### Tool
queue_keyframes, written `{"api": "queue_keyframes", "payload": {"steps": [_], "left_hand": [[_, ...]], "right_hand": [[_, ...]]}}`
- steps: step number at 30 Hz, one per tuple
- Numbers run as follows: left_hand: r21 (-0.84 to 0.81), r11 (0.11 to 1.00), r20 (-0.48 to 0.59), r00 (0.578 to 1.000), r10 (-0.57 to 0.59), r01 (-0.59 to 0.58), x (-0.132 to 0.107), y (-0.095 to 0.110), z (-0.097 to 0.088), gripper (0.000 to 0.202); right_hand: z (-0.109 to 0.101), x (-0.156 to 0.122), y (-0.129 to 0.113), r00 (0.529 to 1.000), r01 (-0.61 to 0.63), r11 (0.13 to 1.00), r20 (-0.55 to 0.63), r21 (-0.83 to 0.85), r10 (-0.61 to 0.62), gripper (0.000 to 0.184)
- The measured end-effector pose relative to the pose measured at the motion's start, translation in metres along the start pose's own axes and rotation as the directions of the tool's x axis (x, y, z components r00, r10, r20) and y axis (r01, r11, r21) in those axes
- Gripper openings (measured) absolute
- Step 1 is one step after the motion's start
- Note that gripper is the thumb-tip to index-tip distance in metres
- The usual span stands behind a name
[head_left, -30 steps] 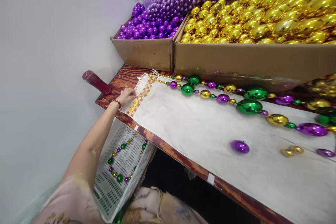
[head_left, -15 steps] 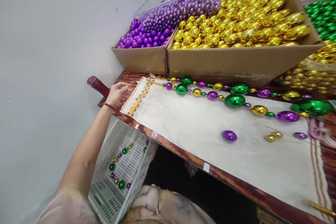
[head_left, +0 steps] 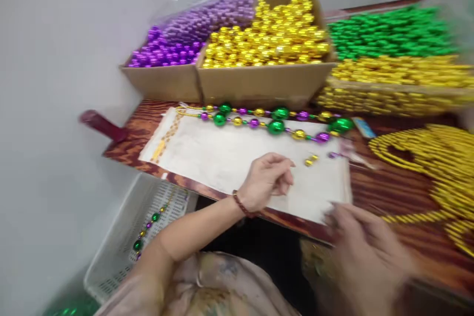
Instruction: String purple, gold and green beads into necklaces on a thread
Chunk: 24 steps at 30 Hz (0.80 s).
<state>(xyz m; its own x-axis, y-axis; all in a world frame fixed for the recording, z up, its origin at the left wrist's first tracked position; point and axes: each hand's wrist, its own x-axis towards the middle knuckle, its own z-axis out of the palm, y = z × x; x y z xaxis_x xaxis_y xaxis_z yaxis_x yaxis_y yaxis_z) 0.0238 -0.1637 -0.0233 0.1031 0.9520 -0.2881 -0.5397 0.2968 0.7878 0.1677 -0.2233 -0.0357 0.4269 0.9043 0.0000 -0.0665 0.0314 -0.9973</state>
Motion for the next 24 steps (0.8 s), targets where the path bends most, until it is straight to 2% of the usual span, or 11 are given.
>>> {"api": "queue_keyframes", "payload": {"steps": [1,4,7,9,14,20,24], "left_hand": [[0.001,1.0,-0.023,0.999,-0.029,0.029,-0.002,-0.009,0.004,0.05],[0.038,0.999,-0.117,0.993,-0.017,0.022,-0.004,-0.03,0.004,0.043],[0.044,0.999,-0.164,0.986,-0.003,0.01,-0.002,-0.045,-0.001,0.032],[0.019,1.0,-0.158,0.987,-0.018,0.021,-0.002,-0.052,-0.001,0.028],[-0.064,0.996,-0.098,0.993,-0.065,0.058,-0.002,-0.057,0.0,0.024],[-0.068,0.991,-0.066,0.991,-0.12,0.115,0.001,-0.057,-0.002,0.028],[-0.064,0.989,-0.092,0.986,-0.136,0.131,0.003,-0.056,-0.002,0.031]], "right_hand": [[0.002,0.002,0.006,0.998,-0.054,0.999,-0.023,-0.003,0.054,0.02],[0.007,0.011,0.026,0.982,-0.188,0.979,0.037,0.084,0.185,0.023],[0.011,0.017,0.039,0.969,-0.243,0.959,0.079,0.144,0.234,0.023],[0.015,0.017,0.043,0.962,-0.261,0.954,0.12,0.147,0.245,0.023],[0.022,0.016,0.047,0.938,-0.313,0.943,0.192,0.111,0.289,0.025],[0.026,0.019,0.051,0.927,-0.323,0.943,0.226,0.077,0.299,0.023],[0.023,0.015,0.056,0.915,-0.32,0.947,0.264,0.016,0.305,0.023]]}}
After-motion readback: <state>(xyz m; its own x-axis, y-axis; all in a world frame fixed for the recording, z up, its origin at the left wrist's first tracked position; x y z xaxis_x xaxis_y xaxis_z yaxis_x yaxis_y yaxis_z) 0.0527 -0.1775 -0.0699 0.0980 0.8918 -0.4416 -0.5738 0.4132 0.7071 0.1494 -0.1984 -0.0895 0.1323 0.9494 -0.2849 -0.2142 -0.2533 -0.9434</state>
